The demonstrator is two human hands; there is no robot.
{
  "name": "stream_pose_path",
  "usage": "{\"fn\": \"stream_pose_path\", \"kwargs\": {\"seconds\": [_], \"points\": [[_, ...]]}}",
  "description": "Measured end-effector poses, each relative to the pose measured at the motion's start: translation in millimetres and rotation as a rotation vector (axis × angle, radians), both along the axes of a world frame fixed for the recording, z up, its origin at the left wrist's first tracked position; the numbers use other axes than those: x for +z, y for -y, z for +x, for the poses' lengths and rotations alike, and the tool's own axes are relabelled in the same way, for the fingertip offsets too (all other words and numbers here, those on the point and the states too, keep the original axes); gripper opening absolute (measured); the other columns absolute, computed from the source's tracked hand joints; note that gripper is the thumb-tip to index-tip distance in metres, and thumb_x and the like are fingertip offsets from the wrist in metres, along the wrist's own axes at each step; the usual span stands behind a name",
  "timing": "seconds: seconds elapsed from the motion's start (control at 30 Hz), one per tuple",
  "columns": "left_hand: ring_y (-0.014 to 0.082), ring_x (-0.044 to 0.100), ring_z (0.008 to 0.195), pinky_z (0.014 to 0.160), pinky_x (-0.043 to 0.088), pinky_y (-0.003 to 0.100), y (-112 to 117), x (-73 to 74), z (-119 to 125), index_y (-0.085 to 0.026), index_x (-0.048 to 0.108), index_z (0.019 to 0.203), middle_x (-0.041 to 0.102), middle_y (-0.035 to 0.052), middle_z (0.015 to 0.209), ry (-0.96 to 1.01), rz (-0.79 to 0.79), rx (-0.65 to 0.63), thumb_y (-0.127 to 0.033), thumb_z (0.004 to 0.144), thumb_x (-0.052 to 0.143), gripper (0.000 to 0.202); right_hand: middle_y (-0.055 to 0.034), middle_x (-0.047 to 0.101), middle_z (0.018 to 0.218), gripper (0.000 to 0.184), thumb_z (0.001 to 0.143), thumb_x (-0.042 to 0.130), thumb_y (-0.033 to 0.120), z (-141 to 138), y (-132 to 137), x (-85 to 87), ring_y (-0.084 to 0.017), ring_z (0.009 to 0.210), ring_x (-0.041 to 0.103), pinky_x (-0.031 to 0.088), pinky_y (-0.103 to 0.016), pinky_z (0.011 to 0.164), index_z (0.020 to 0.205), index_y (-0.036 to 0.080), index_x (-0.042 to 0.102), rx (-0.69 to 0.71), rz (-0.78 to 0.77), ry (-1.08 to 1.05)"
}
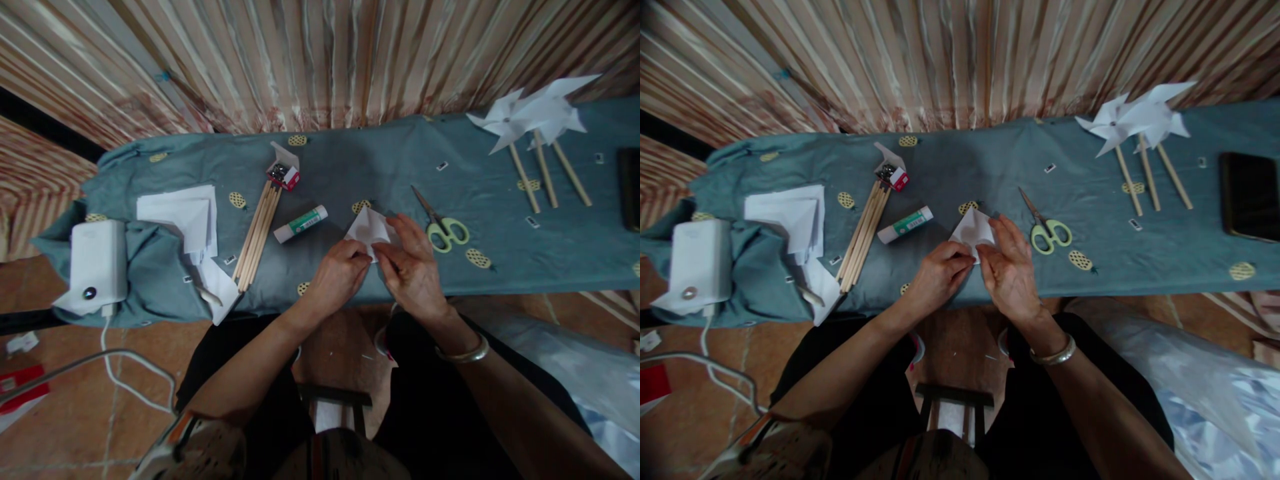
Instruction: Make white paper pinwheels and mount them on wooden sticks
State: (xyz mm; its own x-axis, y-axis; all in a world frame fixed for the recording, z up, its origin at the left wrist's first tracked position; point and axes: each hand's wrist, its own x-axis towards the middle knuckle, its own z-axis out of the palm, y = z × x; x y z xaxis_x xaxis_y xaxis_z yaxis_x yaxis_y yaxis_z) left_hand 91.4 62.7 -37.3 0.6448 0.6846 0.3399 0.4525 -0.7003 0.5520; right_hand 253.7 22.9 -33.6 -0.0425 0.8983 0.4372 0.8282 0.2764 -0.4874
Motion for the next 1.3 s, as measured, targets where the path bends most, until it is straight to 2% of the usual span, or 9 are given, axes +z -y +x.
{"fn": "stream_pose_path", "kwargs": {"seconds": [0.23, 0.4, 0.63, 0.83, 1.1, 1.3], "points": [[0.0179, 0.061, 0.089, 0.081, 0.055, 0.033, 0.1, 0.8, -0.4, -0.013, 0.070, 0.088, 0.064, 0.0087, 0.093, -0.026, -0.020, 0.002, -0.017, 0.093, 0.049, 0.021, -0.0045, 0.051, 0.143, 0.032, 0.090, 0.047, 0.015, 3.7, 3.7, 4.0, -0.031, 0.137, 0.040, 0.040, -0.056, 0.108, 0.112, 0.027, 0.066, 0.020, 0.029, 0.034], [0.0173, 0.061, 0.088, 0.081, 0.054, 0.033, 0.2, 1.2, -0.8, -0.014, 0.069, 0.089, 0.065, 0.0080, 0.092, -0.009, -0.012, 0.002, -0.017, 0.093, 0.049, 0.021, -0.0074, 0.047, 0.146, 0.034, 0.087, 0.049, 0.011, 2.5, 5.5, -2.1, -0.031, 0.139, 0.037, 0.039, -0.054, 0.108, 0.115, 0.023, 0.063, 0.065, -0.021, 0.105], [0.0176, 0.061, 0.087, 0.081, 0.054, 0.033, -0.6, -0.1, -0.8, -0.012, 0.069, 0.089, 0.065, 0.0084, 0.091, -0.013, -0.012, -0.010, -0.017, 0.092, 0.051, 0.019, -0.0118, 0.052, 0.141, 0.038, 0.087, 0.044, 0.009, -1.2, 9.3, -11.5, -0.031, 0.139, 0.037, 0.041, -0.054, 0.105, 0.119, 0.021, 0.059, 0.052, 0.017, 0.124], [0.0188, 0.061, 0.089, 0.082, 0.055, 0.034, -1.0, -0.6, -1.2, -0.013, 0.068, 0.091, 0.065, 0.0082, 0.094, -0.012, -0.004, -0.008, -0.018, 0.090, 0.055, 0.014, -0.0076, 0.050, 0.144, 0.043, 0.086, 0.044, 0.007, -0.9, 10.5, -14.8, -0.029, 0.143, 0.032, 0.038, -0.056, 0.108, 0.121, 0.027, 0.058, 0.045, -0.025, 0.051], [0.0179, 0.061, 0.088, 0.080, 0.054, 0.032, -2.6, -0.7, -1.1, -0.013, 0.068, 0.088, 0.064, 0.0080, 0.091, -0.017, 0.019, -0.005, -0.018, 0.092, 0.052, 0.018, -0.0051, 0.048, 0.145, 0.039, 0.089, 0.041, 0.012, 8.9, 3.5, -0.7, -0.029, 0.141, 0.035, 0.035, -0.054, 0.112, 0.116, 0.025, 0.065, 0.048, -0.040, -0.063], [0.0177, 0.060, 0.089, 0.081, 0.052, 0.031, -2.5, 1.0, -1.8, -0.013, 0.068, 0.088, 0.064, 0.0078, 0.092, -0.068, 0.045, -0.019, -0.021, 0.094, 0.050, 0.020, -0.0136, 0.052, 0.141, 0.039, 0.093, 0.042, 0.025, 20.7, -1.0, 7.6, -0.030, 0.132, 0.048, 0.038, -0.053, 0.110, 0.127, 0.018, 0.060, -0.131, -0.146, -0.058]]}}
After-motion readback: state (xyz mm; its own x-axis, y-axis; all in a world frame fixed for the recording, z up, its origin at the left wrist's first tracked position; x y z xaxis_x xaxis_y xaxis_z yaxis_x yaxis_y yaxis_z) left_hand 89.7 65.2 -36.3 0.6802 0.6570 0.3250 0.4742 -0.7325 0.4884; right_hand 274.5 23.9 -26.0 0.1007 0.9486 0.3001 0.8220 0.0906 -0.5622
